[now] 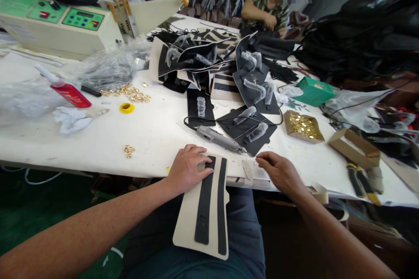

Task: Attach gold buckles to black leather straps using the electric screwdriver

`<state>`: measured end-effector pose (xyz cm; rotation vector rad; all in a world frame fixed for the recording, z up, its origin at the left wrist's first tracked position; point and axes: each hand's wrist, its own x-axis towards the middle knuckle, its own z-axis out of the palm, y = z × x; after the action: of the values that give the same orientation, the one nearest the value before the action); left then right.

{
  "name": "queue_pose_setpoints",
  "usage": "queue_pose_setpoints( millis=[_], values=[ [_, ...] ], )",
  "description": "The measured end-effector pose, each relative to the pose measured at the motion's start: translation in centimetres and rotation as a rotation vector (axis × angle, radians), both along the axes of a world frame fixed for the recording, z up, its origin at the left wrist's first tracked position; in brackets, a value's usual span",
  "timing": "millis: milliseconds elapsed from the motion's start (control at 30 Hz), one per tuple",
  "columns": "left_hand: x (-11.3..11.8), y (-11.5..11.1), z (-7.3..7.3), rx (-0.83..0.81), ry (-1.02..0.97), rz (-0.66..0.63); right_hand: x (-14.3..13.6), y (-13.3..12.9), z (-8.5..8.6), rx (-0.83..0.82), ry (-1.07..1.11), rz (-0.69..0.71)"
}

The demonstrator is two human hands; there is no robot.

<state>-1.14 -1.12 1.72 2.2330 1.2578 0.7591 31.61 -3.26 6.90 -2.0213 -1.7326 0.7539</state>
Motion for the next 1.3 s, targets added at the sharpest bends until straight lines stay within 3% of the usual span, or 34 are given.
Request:
queue_pose_setpoints(
  millis=[133, 267, 667, 1167, 1300],
  values=[
    [-0.1, 0.1, 0.0, 0.007, 0.008, -0.005, -8.5, -0.4, -0.2, -0.002, 0.221, 0.194],
    [-0.2, 0.2, -0.2, 0.020, 0.011, -0.010, -12.4, 0.3, -1.0, -0.014, 0.263, 0.295],
    [-0.6, 0.2, -0.2, 0.017, -0.010, -0.032, -13.4, 1.1, -1.6, -0.063, 0.187, 0.316],
    [-0.7, 0.2, -0.4, 0.033, 0.014, -0.047, -13.0, 3.4, -1.5, -0.306, 0.207, 0.251],
    [-0.6, 0.1, -0.3, 0.029, -0.001, -0.023, -13.2, 2.3, -1.8, -0.149, 0.140, 0.275]
  ],
)
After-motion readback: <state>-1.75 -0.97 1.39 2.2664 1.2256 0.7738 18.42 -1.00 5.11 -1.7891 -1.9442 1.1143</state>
